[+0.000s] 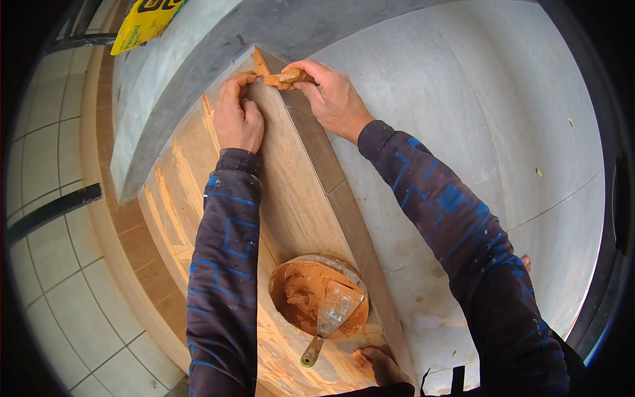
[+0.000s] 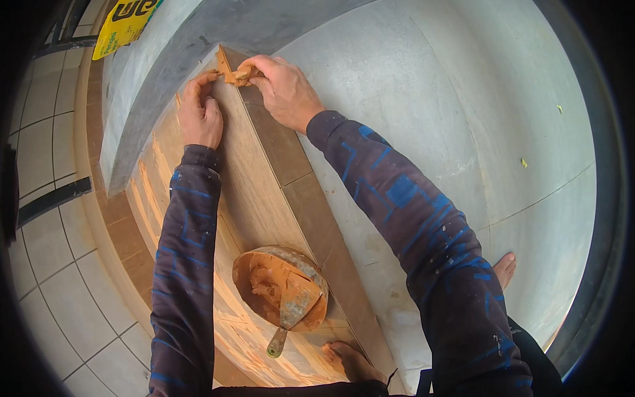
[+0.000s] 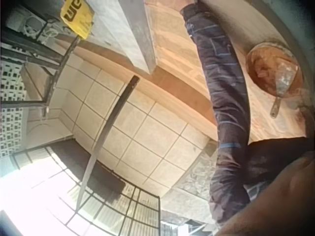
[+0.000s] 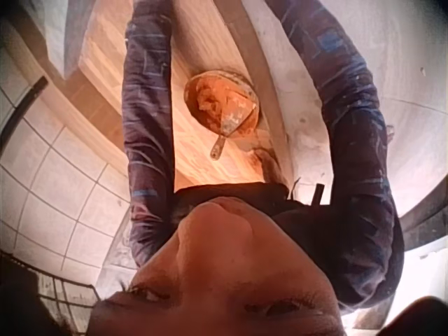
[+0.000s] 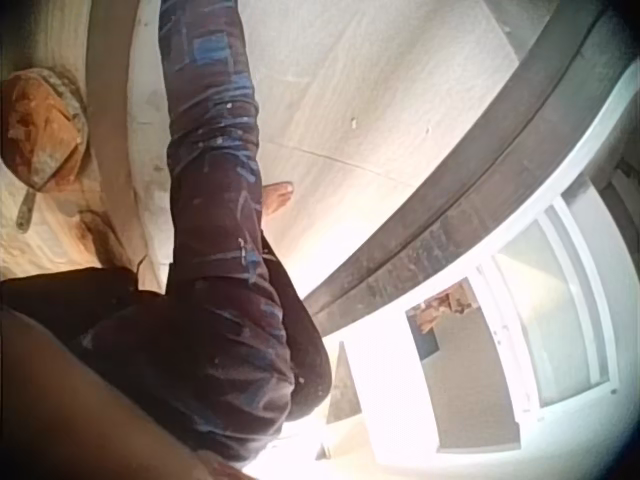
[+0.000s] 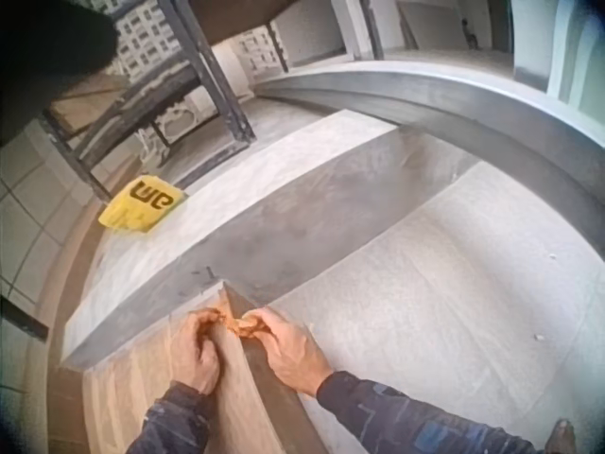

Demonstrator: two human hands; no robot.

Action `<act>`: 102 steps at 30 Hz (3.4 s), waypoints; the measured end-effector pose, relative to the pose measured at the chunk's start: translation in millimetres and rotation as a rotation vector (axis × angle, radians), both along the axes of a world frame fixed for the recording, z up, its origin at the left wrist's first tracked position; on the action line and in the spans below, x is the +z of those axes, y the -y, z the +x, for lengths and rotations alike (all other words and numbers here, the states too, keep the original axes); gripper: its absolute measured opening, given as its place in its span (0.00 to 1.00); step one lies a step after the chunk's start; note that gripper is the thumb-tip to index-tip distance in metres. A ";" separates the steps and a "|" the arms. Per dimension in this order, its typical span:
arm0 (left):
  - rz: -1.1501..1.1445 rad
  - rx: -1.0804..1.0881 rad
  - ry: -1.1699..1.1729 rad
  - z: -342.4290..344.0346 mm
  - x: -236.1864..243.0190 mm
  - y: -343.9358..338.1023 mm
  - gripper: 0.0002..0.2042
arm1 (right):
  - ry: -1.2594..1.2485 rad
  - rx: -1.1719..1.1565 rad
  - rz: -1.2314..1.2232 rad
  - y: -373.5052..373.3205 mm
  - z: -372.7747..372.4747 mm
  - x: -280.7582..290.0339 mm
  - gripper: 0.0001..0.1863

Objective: The person applies an orange filler paste to the gaps and surfaces of floor tiles using a spatula and a small applicator piece while kneeling on the floor.

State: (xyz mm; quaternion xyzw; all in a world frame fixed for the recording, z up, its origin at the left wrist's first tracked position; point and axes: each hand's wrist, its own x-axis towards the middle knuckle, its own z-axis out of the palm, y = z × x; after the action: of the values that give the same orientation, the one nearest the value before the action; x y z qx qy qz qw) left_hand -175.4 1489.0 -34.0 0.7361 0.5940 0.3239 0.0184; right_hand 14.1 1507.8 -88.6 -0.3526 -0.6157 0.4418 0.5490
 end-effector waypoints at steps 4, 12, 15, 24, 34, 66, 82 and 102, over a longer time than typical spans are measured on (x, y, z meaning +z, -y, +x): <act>-0.015 0.035 0.035 -4.7 1.5 2.3 0.20 | 0.022 -0.008 -0.006 39.8 8.5 0.2 0.12; 0.012 0.081 0.003 11.0 -3.9 0.6 0.18 | -0.176 -0.081 -0.219 11.5 4.9 1.7 0.14; 0.025 0.082 -0.036 8.3 -4.0 2.9 0.17 | -0.123 -0.180 -0.198 -9.6 -16.3 21.8 0.14; 0.007 0.129 0.010 9.8 -8.7 5.7 0.17 | -0.011 -0.286 -0.022 -12.9 -44.6 0.1 0.16; 0.035 0.134 0.063 16.3 -7.5 6.4 0.17 | 0.092 -0.204 0.196 29.2 -12.5 -10.2 0.17; 0.133 0.045 0.046 6.6 -13.4 4.7 0.17 | 0.011 -0.111 -0.035 67.8 29.4 9.4 0.16; 0.045 0.071 0.024 6.3 -11.0 7.2 0.18 | -0.180 -0.112 -0.573 72.8 42.4 -26.0 0.08; 0.025 0.084 0.045 5.9 -10.5 4.8 0.19 | 0.349 -0.047 -0.545 23.5 -3.1 -15.8 0.11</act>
State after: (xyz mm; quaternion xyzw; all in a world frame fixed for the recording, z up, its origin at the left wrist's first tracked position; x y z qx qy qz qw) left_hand -169.6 1484.2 -44.5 0.7033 0.6197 0.3481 0.0088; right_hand 10.9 1484.3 -104.4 -0.5712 -0.5511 0.5105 0.3307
